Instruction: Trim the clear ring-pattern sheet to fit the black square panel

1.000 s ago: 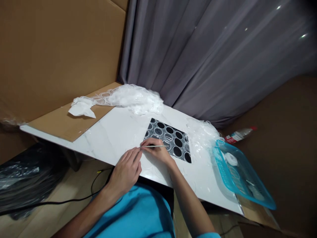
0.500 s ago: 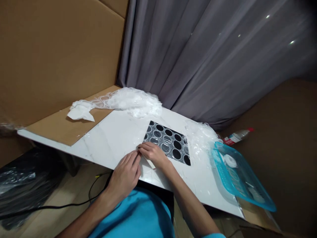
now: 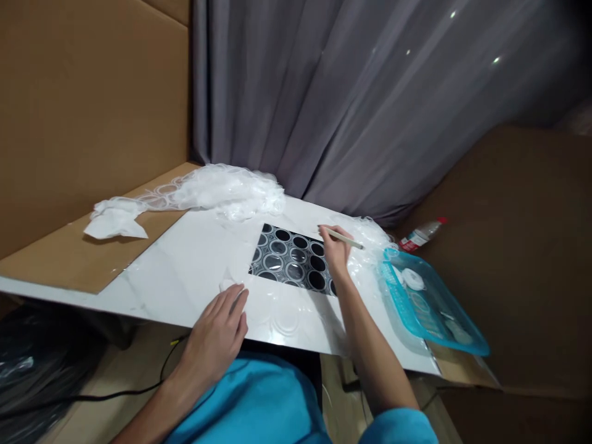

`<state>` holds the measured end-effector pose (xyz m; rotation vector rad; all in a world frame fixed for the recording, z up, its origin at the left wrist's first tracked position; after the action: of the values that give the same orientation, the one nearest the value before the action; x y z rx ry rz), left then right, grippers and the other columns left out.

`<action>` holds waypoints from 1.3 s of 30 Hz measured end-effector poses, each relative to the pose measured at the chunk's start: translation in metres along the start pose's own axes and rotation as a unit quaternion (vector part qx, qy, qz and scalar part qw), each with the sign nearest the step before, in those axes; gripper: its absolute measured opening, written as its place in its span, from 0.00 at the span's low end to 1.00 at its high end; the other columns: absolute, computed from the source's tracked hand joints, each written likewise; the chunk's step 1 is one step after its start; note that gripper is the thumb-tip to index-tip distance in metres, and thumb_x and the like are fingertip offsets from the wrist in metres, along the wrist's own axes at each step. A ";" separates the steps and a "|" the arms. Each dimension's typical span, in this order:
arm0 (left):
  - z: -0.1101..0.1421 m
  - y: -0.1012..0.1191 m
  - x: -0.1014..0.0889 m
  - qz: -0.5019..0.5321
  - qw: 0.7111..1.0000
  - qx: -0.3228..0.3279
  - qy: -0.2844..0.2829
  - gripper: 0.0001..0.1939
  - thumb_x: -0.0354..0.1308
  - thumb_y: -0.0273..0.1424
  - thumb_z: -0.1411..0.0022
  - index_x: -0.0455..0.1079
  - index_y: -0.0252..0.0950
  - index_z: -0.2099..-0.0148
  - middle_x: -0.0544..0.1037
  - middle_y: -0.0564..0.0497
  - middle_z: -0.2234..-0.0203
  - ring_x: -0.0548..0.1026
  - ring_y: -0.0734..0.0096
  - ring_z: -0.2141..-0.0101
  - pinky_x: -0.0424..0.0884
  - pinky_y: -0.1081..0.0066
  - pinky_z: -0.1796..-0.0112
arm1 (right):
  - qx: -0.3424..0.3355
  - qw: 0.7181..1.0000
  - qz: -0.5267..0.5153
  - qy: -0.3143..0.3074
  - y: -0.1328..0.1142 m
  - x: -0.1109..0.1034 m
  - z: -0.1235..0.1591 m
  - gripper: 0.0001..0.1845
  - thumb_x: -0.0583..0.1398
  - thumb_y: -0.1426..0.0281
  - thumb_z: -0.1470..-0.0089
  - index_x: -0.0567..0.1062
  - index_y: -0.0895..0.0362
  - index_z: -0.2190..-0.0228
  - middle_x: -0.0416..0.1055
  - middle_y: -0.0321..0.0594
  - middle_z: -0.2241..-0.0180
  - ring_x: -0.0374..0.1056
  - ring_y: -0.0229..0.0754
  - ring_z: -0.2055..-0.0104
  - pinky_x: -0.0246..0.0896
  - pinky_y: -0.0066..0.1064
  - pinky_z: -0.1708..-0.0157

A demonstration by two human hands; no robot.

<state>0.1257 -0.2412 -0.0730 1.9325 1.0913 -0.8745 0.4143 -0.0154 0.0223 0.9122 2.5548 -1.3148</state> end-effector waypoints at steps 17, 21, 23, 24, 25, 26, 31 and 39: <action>-0.077 0.122 0.043 0.118 0.981 0.130 -0.077 0.21 0.52 0.29 0.22 0.71 0.35 0.32 0.78 0.38 0.38 0.75 0.49 0.36 0.70 0.49 0.35 | 0.031 0.978 0.087 -0.187 0.045 -0.096 0.075 0.16 0.68 0.55 0.35 0.88 0.54 0.63 0.87 0.47 0.57 0.82 0.50 0.57 0.78 0.39 0.56; -0.082 0.112 0.062 0.079 0.987 0.115 -0.074 0.23 0.51 0.30 0.22 0.69 0.33 0.29 0.77 0.35 0.37 0.74 0.46 0.36 0.70 0.46 0.36 | 0.033 0.964 -0.071 -0.254 0.018 -0.056 0.092 0.11 0.71 0.59 0.35 0.88 0.54 0.64 0.87 0.46 0.57 0.83 0.49 0.55 0.78 0.40 0.52; -0.082 0.104 0.066 0.070 0.989 0.109 -0.072 0.24 0.50 0.30 0.22 0.67 0.32 0.28 0.76 0.34 0.36 0.74 0.45 0.35 0.71 0.45 0.36 | 0.032 0.953 -0.111 -0.281 0.008 -0.036 0.093 0.10 0.72 0.60 0.37 0.88 0.54 0.65 0.86 0.46 0.57 0.82 0.50 0.54 0.77 0.41 0.52; -0.081 0.102 0.067 0.070 0.989 0.109 -0.073 0.25 0.50 0.31 0.21 0.66 0.32 0.28 0.76 0.33 0.35 0.73 0.45 0.34 0.71 0.45 0.36 | 0.030 0.947 -0.123 -0.295 0.004 -0.025 0.094 0.10 0.72 0.60 0.37 0.88 0.54 0.64 0.86 0.46 0.57 0.82 0.50 0.54 0.78 0.41 0.52; -0.080 0.100 0.067 0.072 0.988 0.110 -0.075 0.25 0.50 0.31 0.21 0.66 0.32 0.27 0.76 0.33 0.35 0.73 0.45 0.34 0.71 0.45 0.36 | 0.027 0.940 -0.135 -0.311 0.001 -0.015 0.095 0.10 0.72 0.60 0.37 0.88 0.54 0.64 0.86 0.46 0.57 0.82 0.51 0.54 0.78 0.41 0.52; -0.079 0.099 0.066 0.073 0.988 0.112 -0.078 0.25 0.49 0.31 0.21 0.65 0.32 0.27 0.76 0.34 0.35 0.73 0.45 0.34 0.71 0.46 0.36 | 0.025 0.934 -0.147 -0.325 -0.001 -0.006 0.096 0.09 0.72 0.61 0.37 0.88 0.54 0.64 0.86 0.46 0.57 0.82 0.51 0.54 0.78 0.42 0.52; -0.077 0.100 0.064 0.080 0.986 0.112 -0.093 0.24 0.48 0.30 0.20 0.65 0.33 0.28 0.75 0.34 0.34 0.73 0.46 0.33 0.71 0.46 0.34 | 0.039 0.919 -0.172 -0.353 0.001 0.020 0.103 0.07 0.72 0.63 0.38 0.87 0.54 0.66 0.86 0.45 0.58 0.82 0.49 0.55 0.78 0.41 0.51; -0.075 0.102 0.065 0.085 0.985 0.110 -0.104 0.24 0.48 0.30 0.20 0.64 0.31 0.27 0.74 0.33 0.33 0.70 0.45 0.30 0.68 0.45 0.32 | 0.031 0.916 -0.166 -0.364 0.001 0.021 0.106 0.05 0.71 0.66 0.38 0.88 0.53 0.66 0.86 0.44 0.58 0.82 0.49 0.55 0.78 0.41 0.51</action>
<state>0.2581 -0.1895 -0.0623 2.0239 0.7205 -1.1092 0.3811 -0.0873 -0.0507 -0.0547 2.1097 -1.4590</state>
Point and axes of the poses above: each hand's wrist, its own z-axis away from the middle knuckle, its own x-axis out of the palm, y = z × x, the point moved 10 cm from there along -z, towards the middle knuckle
